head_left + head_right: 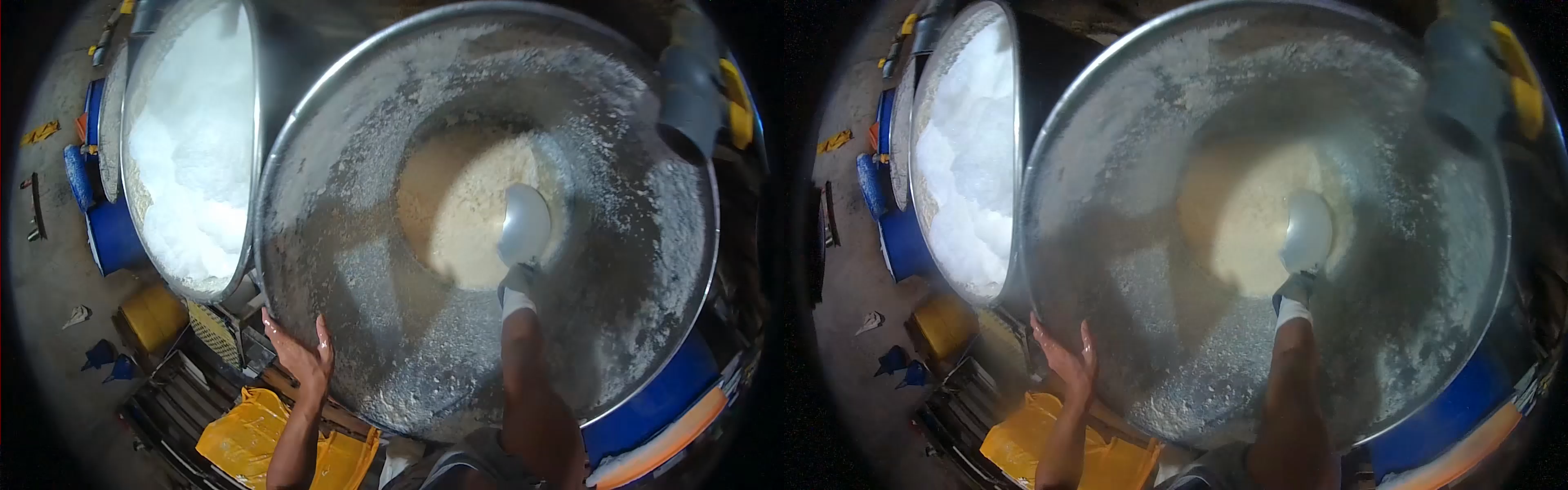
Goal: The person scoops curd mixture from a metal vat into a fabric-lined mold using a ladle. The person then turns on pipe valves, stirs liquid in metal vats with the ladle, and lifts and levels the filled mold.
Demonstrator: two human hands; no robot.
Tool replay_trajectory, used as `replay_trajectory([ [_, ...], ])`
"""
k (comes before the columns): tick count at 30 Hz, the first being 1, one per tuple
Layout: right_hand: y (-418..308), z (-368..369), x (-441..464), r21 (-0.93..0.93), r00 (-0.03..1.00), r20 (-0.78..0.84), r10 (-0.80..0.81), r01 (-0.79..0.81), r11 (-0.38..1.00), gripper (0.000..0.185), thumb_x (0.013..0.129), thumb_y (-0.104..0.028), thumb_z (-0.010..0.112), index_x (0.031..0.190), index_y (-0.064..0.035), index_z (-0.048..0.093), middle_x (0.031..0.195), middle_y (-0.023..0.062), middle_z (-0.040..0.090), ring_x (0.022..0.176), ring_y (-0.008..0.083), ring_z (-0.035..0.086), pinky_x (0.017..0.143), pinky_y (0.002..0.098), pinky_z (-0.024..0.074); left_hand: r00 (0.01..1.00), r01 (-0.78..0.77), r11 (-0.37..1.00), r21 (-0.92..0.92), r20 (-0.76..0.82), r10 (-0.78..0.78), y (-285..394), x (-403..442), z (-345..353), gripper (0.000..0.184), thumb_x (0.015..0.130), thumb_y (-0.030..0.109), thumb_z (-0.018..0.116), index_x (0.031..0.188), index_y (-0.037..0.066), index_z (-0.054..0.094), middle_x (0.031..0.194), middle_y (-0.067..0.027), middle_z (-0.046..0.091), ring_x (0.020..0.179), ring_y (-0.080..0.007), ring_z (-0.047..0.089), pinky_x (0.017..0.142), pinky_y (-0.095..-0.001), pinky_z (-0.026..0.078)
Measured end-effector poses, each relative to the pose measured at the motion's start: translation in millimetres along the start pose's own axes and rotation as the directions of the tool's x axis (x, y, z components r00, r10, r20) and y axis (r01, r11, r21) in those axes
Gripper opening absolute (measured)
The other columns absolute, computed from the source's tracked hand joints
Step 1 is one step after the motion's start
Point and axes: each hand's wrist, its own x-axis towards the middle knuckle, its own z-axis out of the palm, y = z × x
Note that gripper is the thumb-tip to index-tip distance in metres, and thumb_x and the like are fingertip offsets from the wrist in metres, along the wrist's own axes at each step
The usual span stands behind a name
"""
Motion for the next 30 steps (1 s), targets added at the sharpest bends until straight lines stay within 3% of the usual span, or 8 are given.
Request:
replay_trajectory([
  [8,-13,-13,-49,-0.048,0.899,0.405,0.168,-0.163,0.986,0.015,0.096,-0.02,0.066,0.084,-0.0119,0.064,0.067,-0.002,0.057,0.052,0.0088,0.05,0.048,0.0278,0.0367,1.0,-0.003,0.999,-0.052,-0.02,0.002,0,-4,7,0.096,0.087,0.021,0.082,0.158,-0.008,0.024,0.141,-0.0351,0.048,0.127,-0.0508,0.053,0.108,-0.0505,0.044],
  [15,-136,-44,-261,-0.12,0.766,0.641,-0.046,0.159,0.98,0.018,0.097,-0.027,0.072,0.099,-0.0088,0.07,0.074,-0.0018,0.062,0.057,0.0081,0.057,0.052,0.0259,0.0431,0.995,-0.079,0.973,-0.217,-0.076,0.064,-10,-24,33,0.098,0.086,0.031,0.083,0.158,-0.007,0.026,0.144,-0.0342,0.048,0.131,-0.0497,0.051,0.11,-0.0511,0.044],
  [17,-132,-45,-257,-0.272,0.758,0.578,0.302,-0.17,0.947,0.017,0.099,-0.025,0.069,0.095,-0.0088,0.068,0.074,0.0002,0.064,0.055,0.0106,0.058,0.049,0.029,0.0448,0.993,-0.104,0.936,-0.336,-0.095,0.077,-16,-33,42,0.098,0.088,0.034,0.081,0.158,-0.006,0.026,0.147,-0.0343,0.047,0.134,-0.0497,0.049,0.112,-0.0508,0.043],
  [19,-131,-49,-265,-0.257,0.746,0.613,0.261,-0.124,0.958,0.015,0.099,-0.023,0.068,0.092,-0.0096,0.066,0.073,0.0012,0.064,0.053,0.0118,0.057,0.046,0.0288,0.0432,0.999,-0.035,0.835,-0.549,0.012,0.05,-26,-46,56,0.095,0.093,0.036,0.076,0.16,-0.004,0.024,0.153,-0.0348,0.042,0.142,-0.0499,0.042,0.117,-0.0491,0.038],
  [21,-148,-50,-288,-0.249,0.732,0.643,0.227,-0.081,0.965,0.015,0.1,-0.021,0.066,0.09,-0.0103,0.065,0.072,0.0021,0.063,0.051,0.0129,0.057,0.043,0.0287,0.0416,0.999,0.005,0.818,-0.575,-0.033,-0.03,-29,-84,59,0.09,0.096,0.038,0.072,0.161,-0.002,0.025,0.158,-0.0331,0.037,0.147,-0.0484,0.038,0.122,-0.0483,0.034],
  [23,-168,-58,-340,-0.248,0.8,0.599,0.025,0.156,0.956,0.016,0.1,-0.019,0.064,0.085,-0.0129,0.061,0.066,0.0013,0.059,0.048,0.0136,0.054,0.042,0.0272,0.0394,1.0,-0.028,0.775,-0.632,-0.009,0.03,-36,-134,56,0.084,0.096,0.037,0.073,0.159,-0.002,0.032,0.159,-0.0304,0.037,0.148,-0.0464,0.038,0.121,-0.051,0.035],
  [24,-172,-61,-358,-0.201,0.754,0.655,-0.045,0.231,0.952,0.018,0.1,-0.017,0.062,0.083,-0.014,0.059,0.061,-0.0001,0.054,0.044,0.0136,0.049,0.042,0.0285,0.0385,1.0,-0.011,0.773,-0.634,0.006,0.019,-39,-165,55,0.081,0.095,0.037,0.073,0.156,-0.002,0.036,0.158,-0.0292,0.039,0.147,-0.046,0.04,0.119,-0.0518,0.037],
  [30,-156,-71,-382,-0.369,0.666,0.736,0.121,0.245,0.897,0.014,0.1,-0.018,0.062,0.088,-0.0142,0.057,0.068,0.0002,0.056,0.05,0.0131,0.052,0.042,0.0292,0.0385,0.972,0.235,0.665,-0.709,0.193,-0.137,-86,-349,50,0.065,0.095,0.039,0.073,0.144,0.0,0.053,0.154,-0.0257,0.046,0.132,-0.0414,0.057,0.105,-0.0476,0.05],
])
